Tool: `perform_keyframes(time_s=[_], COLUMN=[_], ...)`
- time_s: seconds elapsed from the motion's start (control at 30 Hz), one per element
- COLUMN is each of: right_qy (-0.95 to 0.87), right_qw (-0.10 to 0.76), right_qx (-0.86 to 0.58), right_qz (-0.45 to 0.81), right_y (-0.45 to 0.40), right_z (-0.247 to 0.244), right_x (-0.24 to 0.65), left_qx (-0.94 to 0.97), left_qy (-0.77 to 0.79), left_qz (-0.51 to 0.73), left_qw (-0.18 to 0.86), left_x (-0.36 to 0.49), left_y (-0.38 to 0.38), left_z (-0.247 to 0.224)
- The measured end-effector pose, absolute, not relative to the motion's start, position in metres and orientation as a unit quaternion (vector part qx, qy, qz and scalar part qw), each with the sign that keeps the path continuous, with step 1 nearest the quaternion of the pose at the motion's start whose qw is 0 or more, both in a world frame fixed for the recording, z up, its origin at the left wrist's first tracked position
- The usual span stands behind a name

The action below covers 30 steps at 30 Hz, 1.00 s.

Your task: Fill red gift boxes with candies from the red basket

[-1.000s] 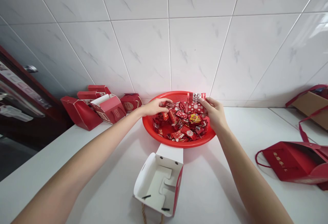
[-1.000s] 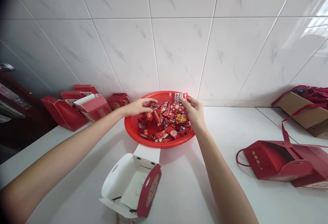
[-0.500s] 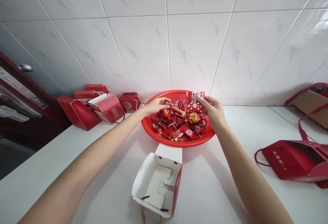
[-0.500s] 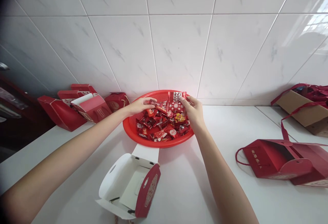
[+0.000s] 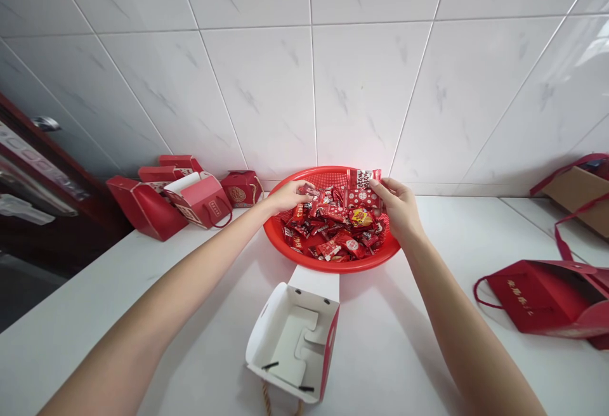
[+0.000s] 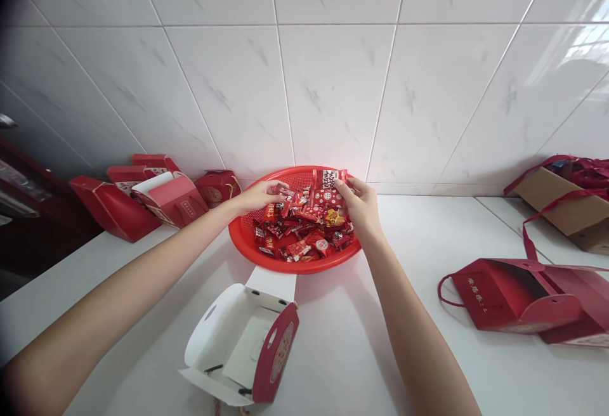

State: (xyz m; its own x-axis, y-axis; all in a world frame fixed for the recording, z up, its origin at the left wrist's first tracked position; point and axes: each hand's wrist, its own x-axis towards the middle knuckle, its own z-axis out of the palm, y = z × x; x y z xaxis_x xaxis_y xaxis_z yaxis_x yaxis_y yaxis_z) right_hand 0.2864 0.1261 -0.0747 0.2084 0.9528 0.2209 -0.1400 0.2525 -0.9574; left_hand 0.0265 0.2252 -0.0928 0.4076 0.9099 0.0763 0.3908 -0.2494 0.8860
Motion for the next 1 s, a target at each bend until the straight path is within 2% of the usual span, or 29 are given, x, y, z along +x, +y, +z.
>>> perform_keyframes(time_s=[0.23, 0.47, 0.6, 0.67, 0.83, 0.9, 1.0], right_qy=[-0.476, -0.473, -0.464, -0.457, -0.460, -0.460, -0.463], right_qw=[0.636, 0.637, 0.643, 0.646, 0.644, 0.644, 0.644], right_qx=[-0.440, -0.439, -0.434, -0.433, -0.434, -0.434, -0.433], right_qz=[0.419, 0.422, 0.427, 0.432, 0.431, 0.430, 0.429], right_y=[0.127, 0.126, 0.126, 0.126, 0.124, 0.124, 0.124], right_z=[-0.076, -0.075, -0.074, -0.073, -0.072, -0.072, -0.073], right_x=[0.288, 0.287, 0.286, 0.285, 0.285, 0.285, 0.285], left_qx=[0.748, 0.822, 0.838, 0.861, 0.889, 0.880, 0.873], left_qy=[0.483, 0.538, 0.525, 0.490, 0.395, 0.402, 0.428], left_qz=[0.286, 0.152, 0.145, 0.130, -0.093, -0.152, -0.176], left_qw=[0.353, 0.112, 0.029, 0.030, 0.213, 0.204, 0.152], left_x=[0.029, 0.030, 0.033, 0.035, 0.043, 0.047, 0.054], left_y=[0.224, 0.203, 0.187, 0.179, 0.165, 0.162, 0.160], left_z=[-0.093, -0.075, -0.064, -0.058, -0.052, -0.056, -0.064])
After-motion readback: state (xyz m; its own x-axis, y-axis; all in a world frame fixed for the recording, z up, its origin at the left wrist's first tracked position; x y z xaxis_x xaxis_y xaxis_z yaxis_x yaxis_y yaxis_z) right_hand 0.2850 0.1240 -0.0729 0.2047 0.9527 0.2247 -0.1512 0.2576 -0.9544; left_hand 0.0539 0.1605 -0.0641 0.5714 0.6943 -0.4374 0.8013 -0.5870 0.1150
